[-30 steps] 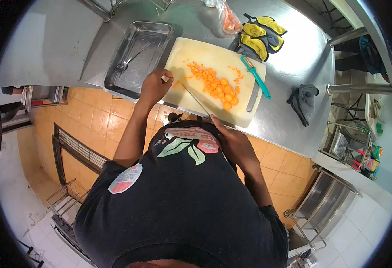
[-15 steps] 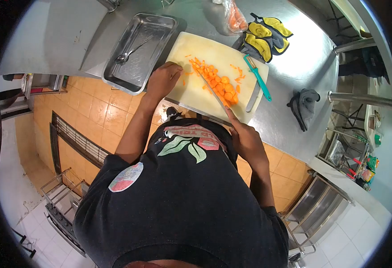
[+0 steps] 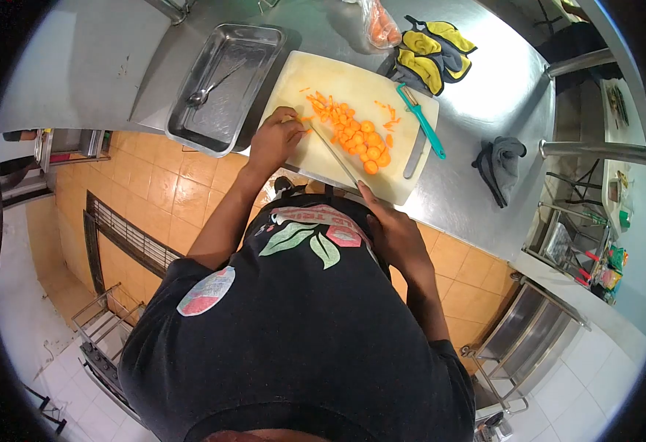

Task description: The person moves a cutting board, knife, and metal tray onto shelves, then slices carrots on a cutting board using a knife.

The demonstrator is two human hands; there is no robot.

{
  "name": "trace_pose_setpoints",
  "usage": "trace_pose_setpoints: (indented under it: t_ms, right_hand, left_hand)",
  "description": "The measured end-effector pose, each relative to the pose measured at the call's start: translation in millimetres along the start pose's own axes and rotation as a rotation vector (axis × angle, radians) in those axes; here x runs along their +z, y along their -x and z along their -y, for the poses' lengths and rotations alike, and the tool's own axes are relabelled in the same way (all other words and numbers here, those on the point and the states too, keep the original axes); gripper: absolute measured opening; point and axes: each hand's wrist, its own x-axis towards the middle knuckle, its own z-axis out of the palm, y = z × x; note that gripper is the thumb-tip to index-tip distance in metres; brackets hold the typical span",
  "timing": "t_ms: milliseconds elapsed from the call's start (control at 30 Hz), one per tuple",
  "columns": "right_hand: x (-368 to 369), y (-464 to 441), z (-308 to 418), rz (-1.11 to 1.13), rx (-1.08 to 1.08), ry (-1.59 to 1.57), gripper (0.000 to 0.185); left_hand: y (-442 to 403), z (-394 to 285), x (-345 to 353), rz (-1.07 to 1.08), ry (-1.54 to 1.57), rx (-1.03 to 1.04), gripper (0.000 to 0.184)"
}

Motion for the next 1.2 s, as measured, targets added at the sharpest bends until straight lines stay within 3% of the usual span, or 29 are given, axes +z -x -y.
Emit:
trace_pose_setpoints:
  t_ms: [767,867,967,1067,1200]
  right_hand:
    - [10.0,-4.4,17.5,0.069,0.090,0.147,0.064]
    - [1.8,5.3,1.4,0.041,0.024,0.108,0.064]
    - [-17.5,12.2,6.1,0.181,0.153,0.045,0.065]
    - [-9.2,19.9,-7.1,0.115,0.150,0.048,0.064]
    - [-2.6,24.8,-14.6,-0.042,-0.006,-0.032,0.067]
  left_hand:
    - [10.4,-3.1,11.8,-0.142,-0.003,-0.073,0.009]
    - [10.2,-3.8,6.4,-0.130,-0.014,-0.103,0.011]
    - [9.6,-2.2,5.3,-0.130,-0.006,-0.098,0.012]
    - [8.8,-6.4,5.9,-0.145,-0.005,-0.100,0.016]
    - [6.7,-12.8,8.7,-0.133,0.030,-0.034,0.018]
